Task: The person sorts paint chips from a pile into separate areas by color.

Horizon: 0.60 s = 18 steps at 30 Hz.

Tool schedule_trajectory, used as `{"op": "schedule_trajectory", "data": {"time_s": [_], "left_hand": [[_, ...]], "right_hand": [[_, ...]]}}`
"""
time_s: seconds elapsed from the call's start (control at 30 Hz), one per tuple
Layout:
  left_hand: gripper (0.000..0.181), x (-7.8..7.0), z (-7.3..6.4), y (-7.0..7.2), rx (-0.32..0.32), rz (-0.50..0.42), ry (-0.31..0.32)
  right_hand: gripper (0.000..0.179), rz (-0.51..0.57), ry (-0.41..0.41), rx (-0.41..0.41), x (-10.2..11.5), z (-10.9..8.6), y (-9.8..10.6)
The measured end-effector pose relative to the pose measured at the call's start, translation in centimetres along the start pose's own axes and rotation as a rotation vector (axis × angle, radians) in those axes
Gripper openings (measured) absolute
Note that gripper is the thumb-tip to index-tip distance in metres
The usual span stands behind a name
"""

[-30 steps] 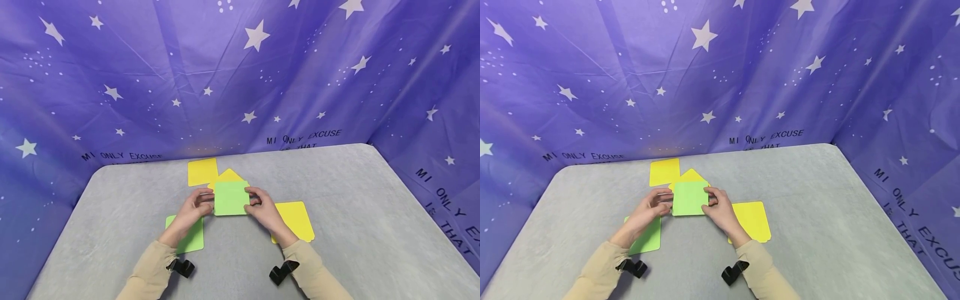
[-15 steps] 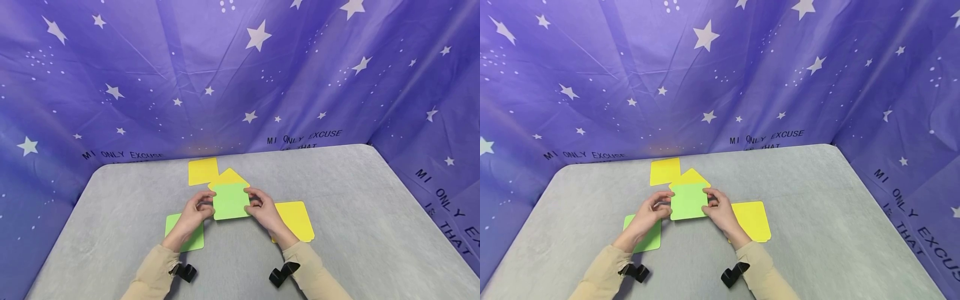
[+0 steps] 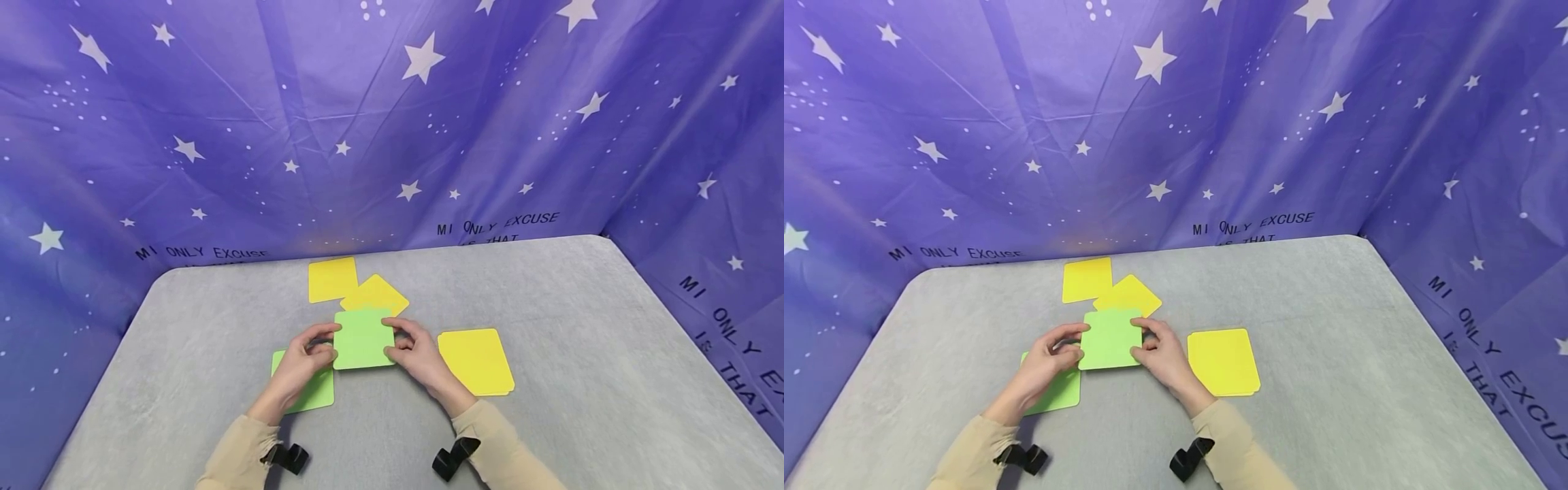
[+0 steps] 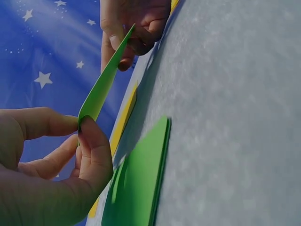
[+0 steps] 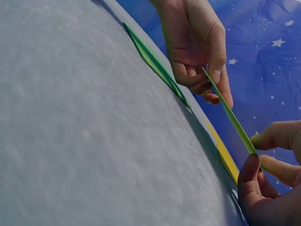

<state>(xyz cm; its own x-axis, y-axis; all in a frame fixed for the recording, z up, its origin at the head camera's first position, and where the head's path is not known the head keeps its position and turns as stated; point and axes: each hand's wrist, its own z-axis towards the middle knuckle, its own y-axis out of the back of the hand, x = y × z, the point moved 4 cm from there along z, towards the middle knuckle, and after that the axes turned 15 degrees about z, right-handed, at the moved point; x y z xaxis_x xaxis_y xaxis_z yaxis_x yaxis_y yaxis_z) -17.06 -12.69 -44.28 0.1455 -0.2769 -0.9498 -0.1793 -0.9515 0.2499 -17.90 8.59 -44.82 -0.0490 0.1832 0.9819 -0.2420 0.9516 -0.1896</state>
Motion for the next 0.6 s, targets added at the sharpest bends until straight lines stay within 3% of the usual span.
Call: {"op": "schedule_trajectory", "data": {"time_s": [0.27, 0.6], "left_hand": [[0.049, 0.6, -0.9, 1.3, -0.007, -0.007, 0.031], [0.049, 1.5, -2.0, 3.1, 0.000, 0.039, 0.028]], "right_hand": [[0.046, -0.084, 0.050, 0.028, 0.1, 0.0, -1.6], [0.048, -0.313, 0.125, 0.099, 0.1, 0.0, -3.6]]}}
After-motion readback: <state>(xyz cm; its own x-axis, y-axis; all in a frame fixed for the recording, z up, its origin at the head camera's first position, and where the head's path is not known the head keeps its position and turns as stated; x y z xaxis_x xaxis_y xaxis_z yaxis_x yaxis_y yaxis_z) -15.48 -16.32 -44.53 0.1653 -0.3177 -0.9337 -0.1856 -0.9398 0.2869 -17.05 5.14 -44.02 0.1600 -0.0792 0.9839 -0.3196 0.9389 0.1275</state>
